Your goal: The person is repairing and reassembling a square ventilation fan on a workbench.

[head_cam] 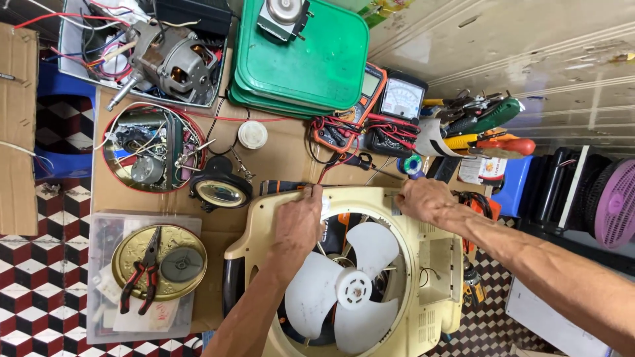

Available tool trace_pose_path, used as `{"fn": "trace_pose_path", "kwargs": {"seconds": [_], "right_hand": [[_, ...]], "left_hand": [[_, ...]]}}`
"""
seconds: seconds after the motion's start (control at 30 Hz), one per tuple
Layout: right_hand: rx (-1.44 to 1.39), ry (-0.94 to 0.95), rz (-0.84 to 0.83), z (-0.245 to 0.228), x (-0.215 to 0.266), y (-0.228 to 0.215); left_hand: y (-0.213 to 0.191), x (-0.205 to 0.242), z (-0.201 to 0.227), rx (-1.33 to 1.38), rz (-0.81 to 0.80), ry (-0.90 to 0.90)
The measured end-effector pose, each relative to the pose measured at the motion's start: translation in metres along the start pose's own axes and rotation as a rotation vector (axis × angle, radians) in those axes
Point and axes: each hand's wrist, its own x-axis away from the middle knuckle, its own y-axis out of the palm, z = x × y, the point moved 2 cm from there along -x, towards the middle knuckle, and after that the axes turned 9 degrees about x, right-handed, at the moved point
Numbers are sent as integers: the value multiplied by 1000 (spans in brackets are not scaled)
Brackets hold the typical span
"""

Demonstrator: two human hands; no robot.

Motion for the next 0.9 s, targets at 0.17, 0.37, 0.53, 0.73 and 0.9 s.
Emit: {"fn": "trace_pose_path", "kwargs": {"seconds": [0.17, 0.37, 0.53, 0.73, 0.9], "right_hand": [[32, -1, -54, -2, 4, -2], [267, -131, 35, -2, 10, 1], [468, -333, 191, 1, 4, 11], [346, -206, 3, -5, 9, -15], [309, -203, 204, 0, 14, -7]], "left_hand": [[9, 0, -5, 8, 33, 1], [6, -2, -2, -13, -41, -48], [7, -3, -2, -15, -31, -47], [12, -2, -5, -17, -9, -10], [14, 1, -12, -34, 77, 68]]}}
